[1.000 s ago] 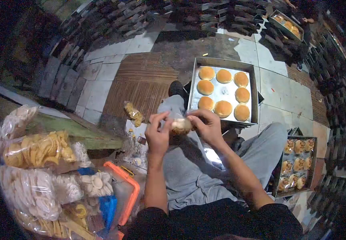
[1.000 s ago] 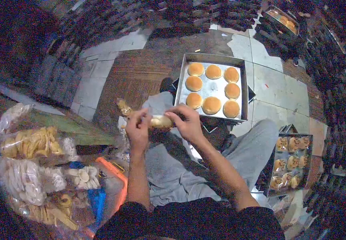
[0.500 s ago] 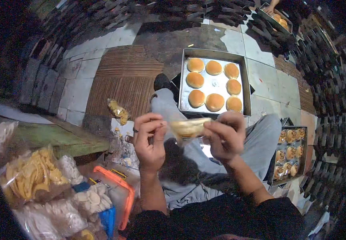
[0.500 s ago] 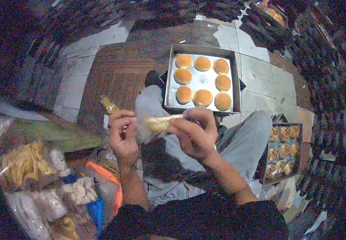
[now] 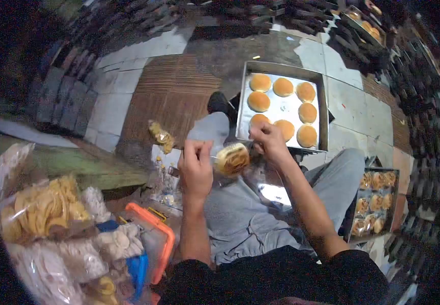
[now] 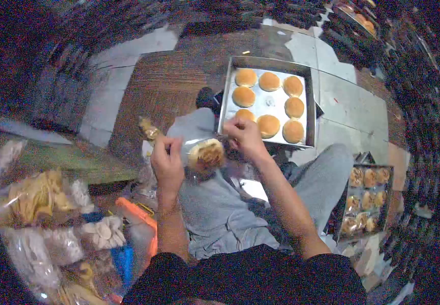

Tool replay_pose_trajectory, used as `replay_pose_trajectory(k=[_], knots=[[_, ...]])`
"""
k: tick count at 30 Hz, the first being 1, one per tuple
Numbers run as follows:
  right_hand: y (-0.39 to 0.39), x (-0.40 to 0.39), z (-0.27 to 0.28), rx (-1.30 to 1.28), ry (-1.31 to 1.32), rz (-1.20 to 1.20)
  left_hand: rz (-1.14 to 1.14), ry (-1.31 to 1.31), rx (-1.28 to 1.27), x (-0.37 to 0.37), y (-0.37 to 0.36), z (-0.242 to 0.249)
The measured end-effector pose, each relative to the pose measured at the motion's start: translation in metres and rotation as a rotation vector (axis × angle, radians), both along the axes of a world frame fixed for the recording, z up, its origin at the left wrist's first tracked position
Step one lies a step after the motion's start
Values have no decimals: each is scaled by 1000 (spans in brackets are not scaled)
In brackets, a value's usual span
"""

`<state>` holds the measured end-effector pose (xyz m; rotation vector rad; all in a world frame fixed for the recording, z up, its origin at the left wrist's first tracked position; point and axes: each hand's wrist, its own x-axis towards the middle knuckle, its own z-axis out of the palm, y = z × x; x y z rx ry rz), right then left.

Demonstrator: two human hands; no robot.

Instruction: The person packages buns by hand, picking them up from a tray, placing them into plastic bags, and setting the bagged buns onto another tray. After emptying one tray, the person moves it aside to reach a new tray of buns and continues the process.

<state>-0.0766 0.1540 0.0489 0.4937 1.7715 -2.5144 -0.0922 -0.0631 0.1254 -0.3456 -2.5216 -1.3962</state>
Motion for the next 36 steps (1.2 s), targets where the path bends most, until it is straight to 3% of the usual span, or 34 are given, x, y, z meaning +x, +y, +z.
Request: replay_pose_trajectory(k=[3, 4, 5, 7, 10, 11, 12, 13, 14, 17, 19, 21, 22, 23, 25, 27, 29, 30, 31, 32, 33, 36], knots=[[-27, 23, -25, -187, -33, 104, 49, -44, -82, 28, -24, -1], [-38, 32, -47, -298, -96, 146, 110, -208, -34, 37, -33, -9], [-50, 39, -66, -409, -155, 181, 218, -536, 78, 46, -39, -11], [-68, 53, -70, -605, -203, 109, 257, -819, 320, 61, -56, -42], [-67, 52, -77, -436, -285, 134, 303, -746, 514, 77, -10, -35], [-58, 51, -80, -258, -250, 69, 291, -764, 508, 81, 2, -43], [-48, 47, -81, -74, -204, -1, 165, -644, 356, 77, 13, -57], [-36, 45, -82, -67, -202, -30, 33, -516, 208, 69, 22, -71], [-21, 44, -84, -138, -187, -70, -216, -162, -363, 57, 27, -84], [26, 44, -92, -260, -166, -178, -467, -186, -320, 47, 77, -85], [64, 23, -97, 138, -291, -25, -500, -231, -246, 35, 93, -95], [103, -6, -134, -85, -294, -177, -493, -195, -231, 23, 100, -103], [128, -16, -115, 94, -257, -177, -482, -190, -175, 19, 98, -107], [144, -26, -138, 357, -434, -372, -496, -197, -168, 17, 96, -114], [154, -15, -108, 1049, -360, -402, -521, -362, -265, 15, 88, -126], [137, 14, -71, 1057, -478, -86, -546, -470, -238, 15, 91, -117], [88, 72, -70, 947, -271, 86, -792, -583, -517, 18, 93, -116], [61, 97, -62, 878, -445, 280, -852, -603, -542, 24, 92, -119], [41, 129, -68, 977, -335, 523, -847, -620, -535, 31, 90, -122], [17, 160, -78, 937, -256, 477, -924, -679, -609, 39, 86, -124], [-2, 175, -82, 1063, -271, 485, -1001, -725, -688, 43, 84, -127], [-11, 178, -71, 1146, -132, 265, -984, -522, -644, 64, 76, -134]])
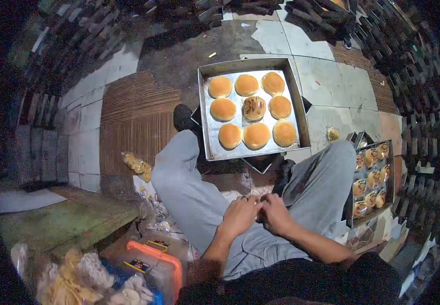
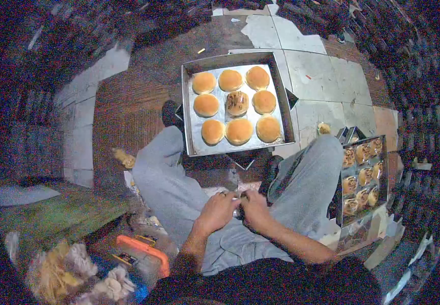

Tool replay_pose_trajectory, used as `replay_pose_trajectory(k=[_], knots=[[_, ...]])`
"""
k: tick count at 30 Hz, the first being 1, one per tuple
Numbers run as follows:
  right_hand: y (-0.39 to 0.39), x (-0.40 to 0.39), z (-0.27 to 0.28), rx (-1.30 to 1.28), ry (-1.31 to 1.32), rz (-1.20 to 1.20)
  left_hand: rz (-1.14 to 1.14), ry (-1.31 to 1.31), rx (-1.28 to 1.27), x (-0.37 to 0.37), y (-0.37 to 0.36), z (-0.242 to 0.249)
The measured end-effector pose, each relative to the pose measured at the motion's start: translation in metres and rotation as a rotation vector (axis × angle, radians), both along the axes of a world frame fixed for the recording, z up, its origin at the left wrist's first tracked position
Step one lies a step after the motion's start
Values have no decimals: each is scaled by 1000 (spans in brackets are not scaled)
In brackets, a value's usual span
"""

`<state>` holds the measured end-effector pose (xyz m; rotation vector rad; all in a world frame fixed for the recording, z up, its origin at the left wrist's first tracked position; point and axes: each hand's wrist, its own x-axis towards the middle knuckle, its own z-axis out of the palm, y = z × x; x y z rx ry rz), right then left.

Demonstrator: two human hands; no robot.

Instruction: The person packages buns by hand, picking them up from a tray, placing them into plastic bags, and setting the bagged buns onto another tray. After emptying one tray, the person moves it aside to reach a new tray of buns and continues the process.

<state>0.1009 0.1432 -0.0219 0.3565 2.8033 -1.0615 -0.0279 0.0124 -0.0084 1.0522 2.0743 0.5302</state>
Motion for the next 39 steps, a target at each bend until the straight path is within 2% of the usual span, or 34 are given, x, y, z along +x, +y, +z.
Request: replay_pose_trajectory(k=[2, 3, 4, 5, 7, 8, 9, 11, 12, 13, 15, 16, 17, 19, 20, 21, 23, 24, 25, 26, 27, 28, 29, 31, 32, 33, 34, 35, 36, 37, 38, 39], knots=[[6, 2, 16, -83, 42, -43, 28, 63, 45, 11, -4, 14], [4, 6, 17, -89, 63, -52, 125, -47, -68, 11, -3, 27], [5, 10, 14, -177, -35, -16, 225, -156, -178, 11, -2, 36], [7, 16, 9, -265, -135, 23, 218, -137, -179, 16, -4, 32], [25, 12, 16, -344, 68, 82, 206, 132, 387, 25, -12, 2], [34, 2, 36, -259, 240, 10, 402, -42, 474, 33, -6, -9], [47, -10, 54, -168, 410, -60, 390, -28, 479, 25, -1, -3], [76, -24, 86, -187, 302, 0, 173, -131, 412, 2, 7, 17], [80, -26, 108, -192, 266, -4, 155, 112, 361, -10, 11, 16], [80, -24, 118, -187, 276, -12, 56, 318, 257, -22, 22, 56], [77, -22, 130, -271, 380, -16, -27, 446, 425, -37, 33, 82], [75, -23, 126, -387, 495, 94, -28, 447, 430, -41, 37, 91], [71, -20, 122, -384, 492, 94, -111, 425, 428, -42, 39, 98], [62, -16, 112, -375, 320, 92, -195, 396, 427, -38, 42, 107], [61, -19, 106, -210, 352, 165, -222, 502, 455, -32, 45, 108], [60, -23, 95, -207, 345, 159, -248, 607, 484, -26, 46, 111], [57, -34, 78, -132, 404, 133, -273, 491, 497, -19, 48, 118], [59, -40, 74, -126, 513, 187, -61, 450, 597, -17, 51, 116], [53, -45, 71, -125, 501, 185, 157, 408, 690, -16, 55, 112], [41, -55, 74, -313, 481, 98, 444, 342, 794, -19, 63, 89], [24, -66, 76, -499, 456, 5, 444, 328, 794, -31, 65, 74], [-7, -75, 55, -588, 544, -167, 708, -194, 765, -43, 65, 61], [-7, -81, 60, -580, 523, -166, 949, -730, 694, -54, 66, 48], [3, -101, 77, -529, 478, -137, 1236, -616, 972, -89, 62, 25], [15, -107, 65, -355, 460, -201, 1348, -551, 987, -105, 56, 28], [34, -113, 34, -234, 314, -351, 1459, -480, 1000, -120, 50, 36], [59, -125, 25, -239, 45, -517, 1468, -494, 996, -131, 43, 41], [88, -126, -16, 77, 118, -471, 1458, -550, 1065, -137, 34, 44], [122, -128, -65, 487, 299, -371, 1447, -603, 1137, -140, 26, 47], [146, -134, -82, 550, 121, -433, 1456, -612, 1138, -140, 24, 48], [162, -143, -79, 433, -110, -502, 1415, -732, 1150, -137, 23, 49], [185, -146, -106, 554, -152, -408, 1370, -849, 1158, -135, 24, 49]])
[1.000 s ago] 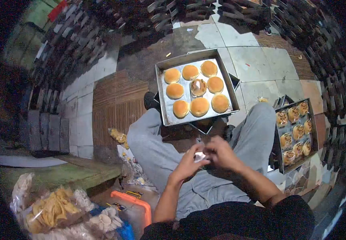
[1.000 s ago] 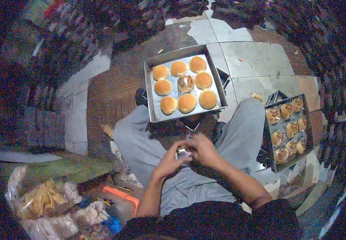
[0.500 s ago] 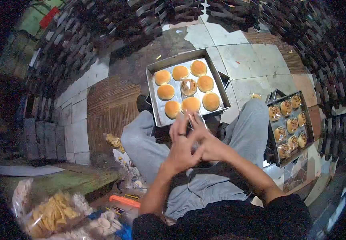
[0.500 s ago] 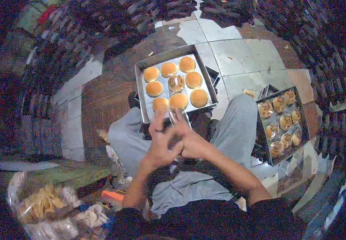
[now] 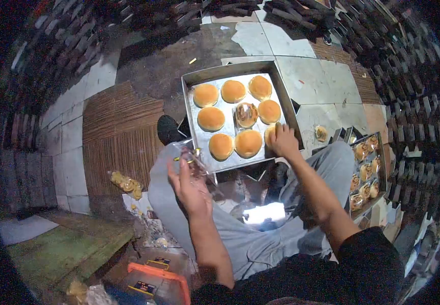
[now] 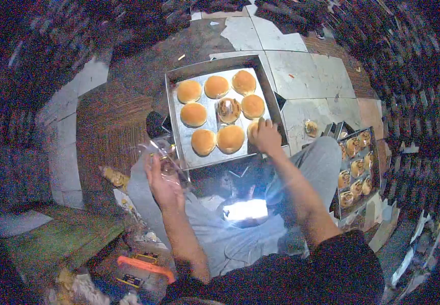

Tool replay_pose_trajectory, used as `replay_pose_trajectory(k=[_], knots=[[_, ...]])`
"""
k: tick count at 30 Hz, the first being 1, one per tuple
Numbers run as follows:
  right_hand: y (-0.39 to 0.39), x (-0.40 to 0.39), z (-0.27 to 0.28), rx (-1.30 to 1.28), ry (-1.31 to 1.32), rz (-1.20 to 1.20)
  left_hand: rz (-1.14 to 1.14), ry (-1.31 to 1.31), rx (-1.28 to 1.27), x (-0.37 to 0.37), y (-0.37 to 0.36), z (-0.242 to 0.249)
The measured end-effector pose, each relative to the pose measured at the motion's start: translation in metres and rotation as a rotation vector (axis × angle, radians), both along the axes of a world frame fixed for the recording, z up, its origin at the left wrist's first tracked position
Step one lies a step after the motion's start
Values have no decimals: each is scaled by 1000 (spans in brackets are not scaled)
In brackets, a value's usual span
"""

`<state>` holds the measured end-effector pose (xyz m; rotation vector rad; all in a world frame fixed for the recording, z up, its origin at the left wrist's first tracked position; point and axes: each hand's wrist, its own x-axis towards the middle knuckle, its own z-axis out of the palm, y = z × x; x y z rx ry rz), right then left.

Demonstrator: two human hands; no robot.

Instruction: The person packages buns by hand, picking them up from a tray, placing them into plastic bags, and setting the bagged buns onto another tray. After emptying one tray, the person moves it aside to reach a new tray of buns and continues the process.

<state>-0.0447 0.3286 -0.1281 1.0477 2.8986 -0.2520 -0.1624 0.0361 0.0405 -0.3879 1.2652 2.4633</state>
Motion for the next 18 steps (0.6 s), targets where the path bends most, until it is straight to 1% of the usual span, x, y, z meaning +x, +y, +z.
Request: replay_pose_trajectory(k=[2, 3, 4, 5, 6, 7, 8, 9, 10, 11, 12, 13, 14, 15, 17, 18], knots=[[27, -22, -13, -49, 81, -183, -22, -14, -21, -1, -1, -4], [46, -30, -18, -53, 75, -178, -62, 26, 2, -1, -2, -7], [67, -37, -22, -369, 24, -292, -103, 69, 24, -1, -3, -8], [84, -37, -29, -686, -23, -405, -138, 39, 60, -1, -4, -6], [98, -27, -64, -1037, 235, -499, -137, 51, 57, 1, -1, -4], [107, -19, -94, -875, 212, -294, -148, 43, 102, 4, 3, -1], [111, -18, -107, -703, 192, -94, -162, 38, 149, 5, 6, 1], [85, -17, -76, -750, 269, -277, -190, -31, 199, 6, 4, -7], [55, -9, -48, -798, 342, -463, -197, -12, 193, 8, 6, -16], [49, 1, -44, -750, 327, -335, -199, 4, 219, 11, 10, -24], [29, 9, -33, -786, 515, -494, -199, 19, 245, 15, 16, -26], [14, 19, -19, -885, 654, -529, -195, 22, 233, 18, 19, -27], [0, 30, 14, -987, 788, -559, -186, 35, 226, 19, 19, -29], [-11, 45, 37, -1002, 786, -545, -208, 14, 217, 22, 17, -33], [-33, 73, 78, -1532, 1042, -399, -201, -8, 195, 26, 10, -36], [-45, 85, 101, -1574, 851, -301, -184, -2, 184, 30, 7, -31]])
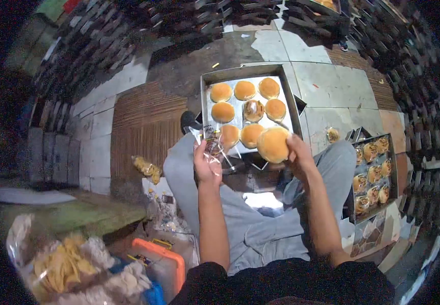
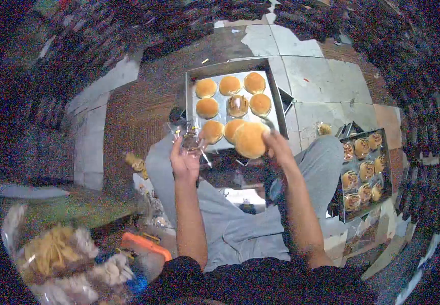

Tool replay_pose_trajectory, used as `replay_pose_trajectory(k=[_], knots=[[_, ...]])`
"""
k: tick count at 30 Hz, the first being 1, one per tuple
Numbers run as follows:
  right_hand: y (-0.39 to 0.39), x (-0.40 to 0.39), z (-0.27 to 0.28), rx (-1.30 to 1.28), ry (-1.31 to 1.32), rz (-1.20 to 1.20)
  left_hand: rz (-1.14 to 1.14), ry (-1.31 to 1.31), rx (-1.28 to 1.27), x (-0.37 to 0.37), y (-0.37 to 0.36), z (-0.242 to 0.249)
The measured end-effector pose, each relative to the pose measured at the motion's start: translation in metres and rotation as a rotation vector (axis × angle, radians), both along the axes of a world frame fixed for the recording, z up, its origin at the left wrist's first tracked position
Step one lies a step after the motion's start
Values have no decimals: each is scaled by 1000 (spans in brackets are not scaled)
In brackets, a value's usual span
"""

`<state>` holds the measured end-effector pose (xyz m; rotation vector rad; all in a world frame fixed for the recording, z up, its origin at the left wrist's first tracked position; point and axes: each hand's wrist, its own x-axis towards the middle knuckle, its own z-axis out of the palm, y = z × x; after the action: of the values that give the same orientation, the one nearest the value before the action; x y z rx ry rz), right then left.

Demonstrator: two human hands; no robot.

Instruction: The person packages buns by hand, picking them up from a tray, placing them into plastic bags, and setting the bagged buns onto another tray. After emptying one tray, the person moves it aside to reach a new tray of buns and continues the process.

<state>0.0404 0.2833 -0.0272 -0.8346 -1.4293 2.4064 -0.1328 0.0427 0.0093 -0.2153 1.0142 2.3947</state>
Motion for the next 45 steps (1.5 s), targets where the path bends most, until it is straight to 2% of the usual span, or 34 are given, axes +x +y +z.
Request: replay_pose_trajectory(k=[1, 2, 4, 6, 7, 8, 11, 14, 15, 20, 22, 23, 24, 26, 27, 28, 30, 35, 36, 39, 42, 44, 45], knots=[[-11, 9, 32, 26, -51, 185, 14, 14, -21, 2, -1, 6], [-33, 8, 90, -144, -50, 297, 26, 28, -41, 3, -2, 12], [-59, 2, 109, -52, 1, 414, 97, 24, -107, 0, -7, 21], [-94, -18, 126, 372, 161, 371, 69, -47, 12, -2, -17, 25], [-103, -25, 134, 796, 145, 426, 121, -138, -4, 0, -16, 30], [-117, -31, 127, 1086, 257, 382, 136, -136, -1, -2, -18, 29], [-142, -30, 114, 1444, 433, 497, -45, -157, 236, -8, -34, 31], [-136, -49, 116, 1384, 354, 486, 84, -152, 258, 6, -14, 10], [-132, -53, 123, 1362, 276, 505, 125, -107, 145, 8, -9, 5], [-117, -59, 105, 1287, 323, 702, 187, -186, 323, -16, -16, -5], [-118, -65, 125, 1352, 186, 590, 204, -75, 157, -11, -4, 0], [-118, -69, 125, 1295, 175, 531, 217, 6, 29, -7, 5, 8], [-118, -71, 123, 1298, 168, 543, 222, -5, 35, -12, 5, 3], [-120, -69, 120, 1070, 299, 631, 317, -198, 275, -23, -4, -12], [-123, -68, 120, 1033, 299, 647, 283, -228, 375, -27, -15, -17], [-121, -67, 120, 1028, 298, 654, 290, -232, 372, -25, -18, -23], [-112, -66, 127, 1076, 353, 669, 308, -227, 317, -24, -19, -4], [-95, -42, 121, 1330, 308, 534, 191, 9, 179, -6, -2, 27], [-94, -35, 122, 1331, 313, 510, 175, 26, 175, -3, 0, 31], [-95, -10, 129, 1118, 359, 421, 169, 42, 160, 7, -2, 41], [-103, 1, 139, 1113, 356, 231, 54, 150, 91, 32, 13, 54], [-106, 10, 136, 1104, 375, 213, 55, 171, 108, 44, 23, 66], [-110, 15, 135, 1132, 413, 237, 82, 91, 174, 46, 23, 76]])
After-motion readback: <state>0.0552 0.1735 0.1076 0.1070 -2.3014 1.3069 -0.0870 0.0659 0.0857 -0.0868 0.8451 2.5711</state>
